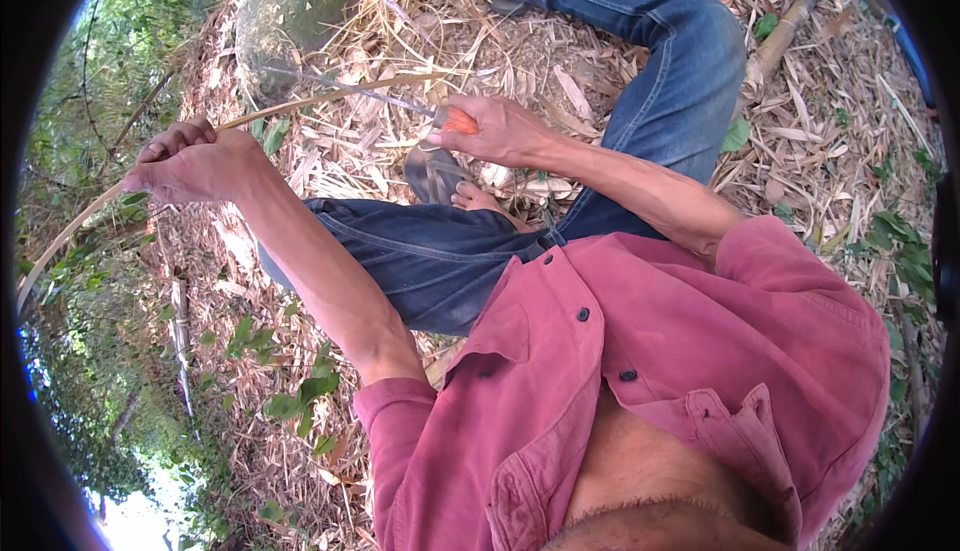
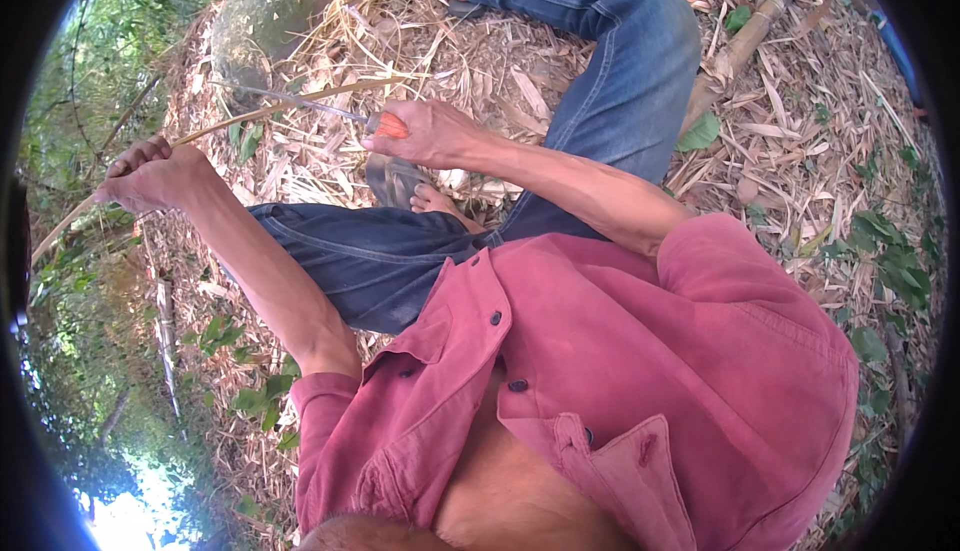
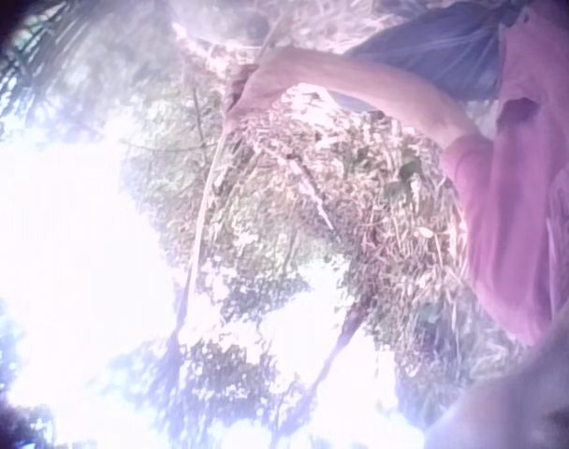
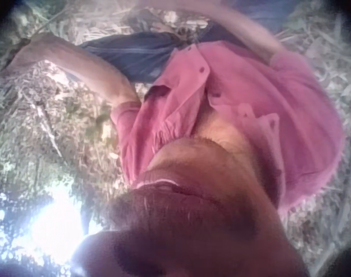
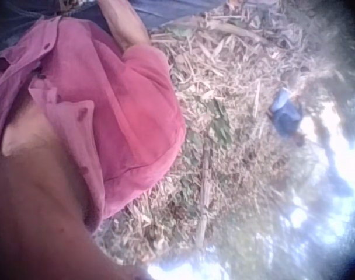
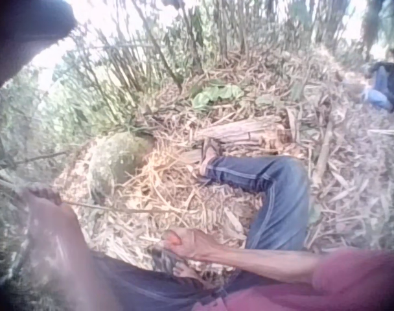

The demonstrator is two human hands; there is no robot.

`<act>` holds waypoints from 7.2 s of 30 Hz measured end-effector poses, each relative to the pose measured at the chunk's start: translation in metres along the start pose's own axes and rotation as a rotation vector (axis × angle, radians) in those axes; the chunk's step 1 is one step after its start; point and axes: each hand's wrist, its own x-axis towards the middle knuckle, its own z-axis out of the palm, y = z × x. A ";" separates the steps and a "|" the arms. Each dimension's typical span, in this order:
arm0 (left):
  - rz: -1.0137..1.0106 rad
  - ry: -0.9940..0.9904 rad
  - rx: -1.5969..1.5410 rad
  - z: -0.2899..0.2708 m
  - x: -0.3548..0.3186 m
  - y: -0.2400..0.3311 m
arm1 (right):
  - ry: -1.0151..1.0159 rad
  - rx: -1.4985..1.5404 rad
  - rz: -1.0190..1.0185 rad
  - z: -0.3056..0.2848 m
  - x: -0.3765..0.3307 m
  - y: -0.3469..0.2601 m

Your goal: The person sits on the ground in a wooded area and uses a machete to shave a long, thin stick. They hold the stick with their left hand and repeatedly scrape the blade along its length to remove the outer layer, creating wood shavings.

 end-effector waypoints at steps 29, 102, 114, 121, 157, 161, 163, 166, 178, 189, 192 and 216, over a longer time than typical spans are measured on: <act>-0.032 0.023 0.068 0.003 -0.008 -0.001 | 0.009 -0.017 -0.107 0.007 0.025 0.010; -0.001 -0.027 0.088 0.001 -0.017 -0.005 | 0.023 0.051 -0.104 0.014 0.035 0.017; 0.040 -0.046 0.114 0.000 -0.018 -0.008 | 0.047 0.074 -0.172 0.003 0.032 0.003; 0.032 -0.069 0.091 0.006 -0.023 -0.010 | 0.062 0.002 -0.172 0.008 0.038 0.013; -0.006 -0.042 0.074 -0.011 -0.006 -0.012 | -0.008 -0.107 -0.078 0.021 0.032 0.048; -0.029 0.031 0.025 -0.005 -0.006 -0.012 | -0.051 -0.126 -0.005 0.019 0.031 0.050; -0.044 0.031 0.050 -0.001 -0.001 -0.015 | 0.015 -0.151 0.118 0.021 0.044 0.105; -0.037 0.054 0.082 -0.004 0.002 -0.016 | 0.022 -0.215 0.181 0.017 0.043 0.119; -0.153 0.070 0.082 -0.013 0.005 -0.029 | 0.011 -0.424 0.250 0.006 0.024 0.156; -0.054 0.144 0.190 0.010 0.012 0.034 | -0.018 -0.374 0.199 0.019 0.016 0.136; 0.028 0.096 0.162 0.001 -0.001 0.002 | 0.002 -0.443 0.197 0.032 0.030 0.143; -0.040 0.213 0.054 -0.016 0.043 -0.027 | -0.029 -0.166 0.335 0.005 -0.002 0.161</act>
